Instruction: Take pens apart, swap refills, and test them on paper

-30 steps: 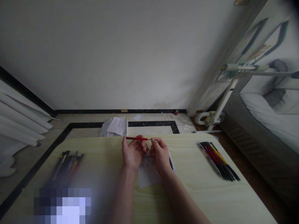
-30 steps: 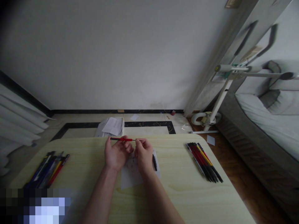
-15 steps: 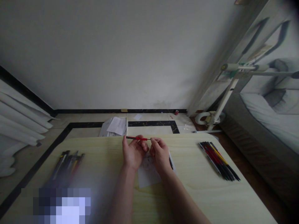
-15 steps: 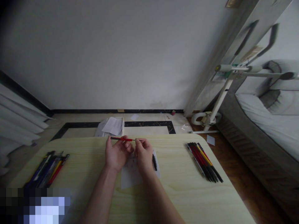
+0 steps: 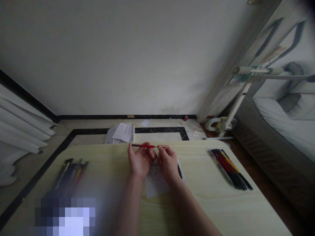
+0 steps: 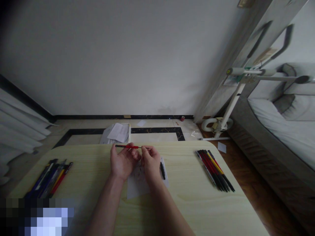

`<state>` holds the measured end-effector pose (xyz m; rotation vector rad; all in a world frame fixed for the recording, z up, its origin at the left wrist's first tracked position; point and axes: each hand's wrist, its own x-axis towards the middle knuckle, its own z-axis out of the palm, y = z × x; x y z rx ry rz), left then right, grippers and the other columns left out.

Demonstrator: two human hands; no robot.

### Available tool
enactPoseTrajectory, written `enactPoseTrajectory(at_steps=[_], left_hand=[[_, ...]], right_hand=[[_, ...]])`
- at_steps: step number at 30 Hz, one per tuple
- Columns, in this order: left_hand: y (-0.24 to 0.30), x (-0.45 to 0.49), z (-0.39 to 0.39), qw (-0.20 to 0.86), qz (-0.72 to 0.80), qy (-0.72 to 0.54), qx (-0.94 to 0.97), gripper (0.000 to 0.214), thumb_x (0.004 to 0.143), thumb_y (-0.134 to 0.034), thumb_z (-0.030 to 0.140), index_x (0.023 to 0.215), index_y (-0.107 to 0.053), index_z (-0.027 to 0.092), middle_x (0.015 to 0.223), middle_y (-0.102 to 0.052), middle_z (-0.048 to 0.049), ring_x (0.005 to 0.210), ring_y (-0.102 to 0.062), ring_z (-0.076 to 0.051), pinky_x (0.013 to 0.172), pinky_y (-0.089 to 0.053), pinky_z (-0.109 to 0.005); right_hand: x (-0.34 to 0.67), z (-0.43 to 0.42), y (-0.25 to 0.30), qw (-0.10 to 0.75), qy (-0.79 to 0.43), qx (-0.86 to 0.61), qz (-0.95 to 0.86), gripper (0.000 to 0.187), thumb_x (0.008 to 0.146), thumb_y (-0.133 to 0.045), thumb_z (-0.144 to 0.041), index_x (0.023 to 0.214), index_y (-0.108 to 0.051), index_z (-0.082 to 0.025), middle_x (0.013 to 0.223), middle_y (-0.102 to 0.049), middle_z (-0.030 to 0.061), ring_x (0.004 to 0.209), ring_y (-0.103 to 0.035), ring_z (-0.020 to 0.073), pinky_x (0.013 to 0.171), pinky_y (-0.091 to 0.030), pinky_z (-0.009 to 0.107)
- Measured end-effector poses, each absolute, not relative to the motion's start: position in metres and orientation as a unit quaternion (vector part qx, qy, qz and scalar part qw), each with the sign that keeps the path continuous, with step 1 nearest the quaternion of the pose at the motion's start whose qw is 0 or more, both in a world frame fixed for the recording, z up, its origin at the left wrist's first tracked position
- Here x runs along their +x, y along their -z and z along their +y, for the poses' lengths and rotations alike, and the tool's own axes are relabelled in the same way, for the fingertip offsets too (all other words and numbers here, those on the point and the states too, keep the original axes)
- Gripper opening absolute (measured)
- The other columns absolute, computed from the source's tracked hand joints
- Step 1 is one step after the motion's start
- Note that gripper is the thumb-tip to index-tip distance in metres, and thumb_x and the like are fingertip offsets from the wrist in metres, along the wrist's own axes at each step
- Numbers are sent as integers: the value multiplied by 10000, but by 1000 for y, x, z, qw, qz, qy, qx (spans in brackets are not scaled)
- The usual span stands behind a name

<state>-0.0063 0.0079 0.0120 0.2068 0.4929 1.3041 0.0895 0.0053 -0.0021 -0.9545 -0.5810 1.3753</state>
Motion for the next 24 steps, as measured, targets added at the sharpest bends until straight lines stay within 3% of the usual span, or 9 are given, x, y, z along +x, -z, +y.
enactPoseTrajectory(at_steps=[24], left_hand=[[-12, -7, 7, 767, 230, -591, 96, 550, 782, -311, 553, 764, -632, 106, 537, -513, -71, 533, -495, -181, 547, -413, -315]], right_hand=[[90, 5, 2, 630, -595, -425, -261, 223, 688, -637, -356, 689, -513, -170, 367, -398, -103, 304, -292, 38, 323, -208, 172]])
